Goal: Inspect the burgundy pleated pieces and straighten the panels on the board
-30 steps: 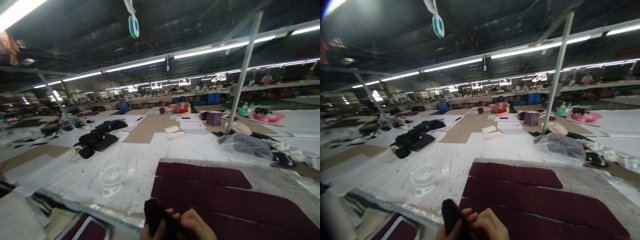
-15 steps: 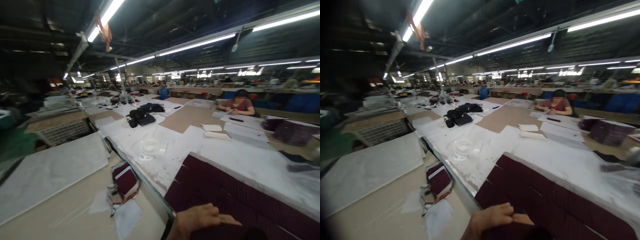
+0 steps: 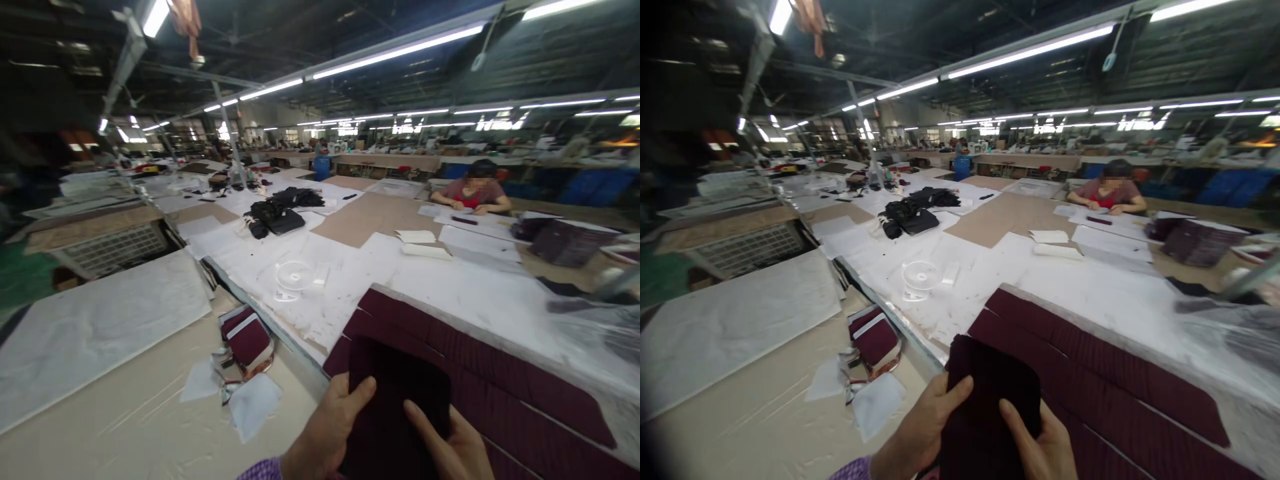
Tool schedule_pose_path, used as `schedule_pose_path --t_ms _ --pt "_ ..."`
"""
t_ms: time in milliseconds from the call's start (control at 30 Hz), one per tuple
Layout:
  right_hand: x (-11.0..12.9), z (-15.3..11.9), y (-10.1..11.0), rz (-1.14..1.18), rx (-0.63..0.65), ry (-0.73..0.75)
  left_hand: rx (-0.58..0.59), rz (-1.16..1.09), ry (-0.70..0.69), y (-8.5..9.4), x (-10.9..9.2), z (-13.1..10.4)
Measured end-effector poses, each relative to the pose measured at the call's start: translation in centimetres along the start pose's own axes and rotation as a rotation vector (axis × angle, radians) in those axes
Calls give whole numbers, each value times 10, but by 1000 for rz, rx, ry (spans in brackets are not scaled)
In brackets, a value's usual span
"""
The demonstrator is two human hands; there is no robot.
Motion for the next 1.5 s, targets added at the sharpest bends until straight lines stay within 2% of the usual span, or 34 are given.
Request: schedule_pose_path --t_ms 67,167,300,467,567,733,900,1067,1267,1500 --pt "-6 -3 -3 163 -9 -139 38 -16 45 -1 2 0" --pt "1 -5 -6 277 0 -141 90 -37 80 -4 2 -3" --pt "5 -3 -3 277 -6 -78 110 -114 127 -11 11 -2" --pt "19 -3 14 260 -132 156 66 -256 236 -15 22 0" --pt "25 -6 15 348 -48 217 39 -262 240 -14 17 -2" --pt "23 -2 25 211 19 158 43 -215 233 -16 10 -11" --pt "24 -4 22 252 76 114 81 -188 215 -22 6 -15" --pt "25 -12 13 307 8 18 10 -150 191 -19 4 -12" --pt "16 -11 11 290 -53 -114 53 -202 191 -24 8 -7" --pt "10 -5 15 214 -43 -86 78 -236 185 -27 8 -6"
Point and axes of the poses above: each hand's wrist, its own z-axis towards the middle knuckle, its own y-axis out of the back of the hand, x = y × z, the point moved 9 cm from there along z, towards the middle knuckle, and after that the axes turned 4 degrees about x, right-handed, at the moved point
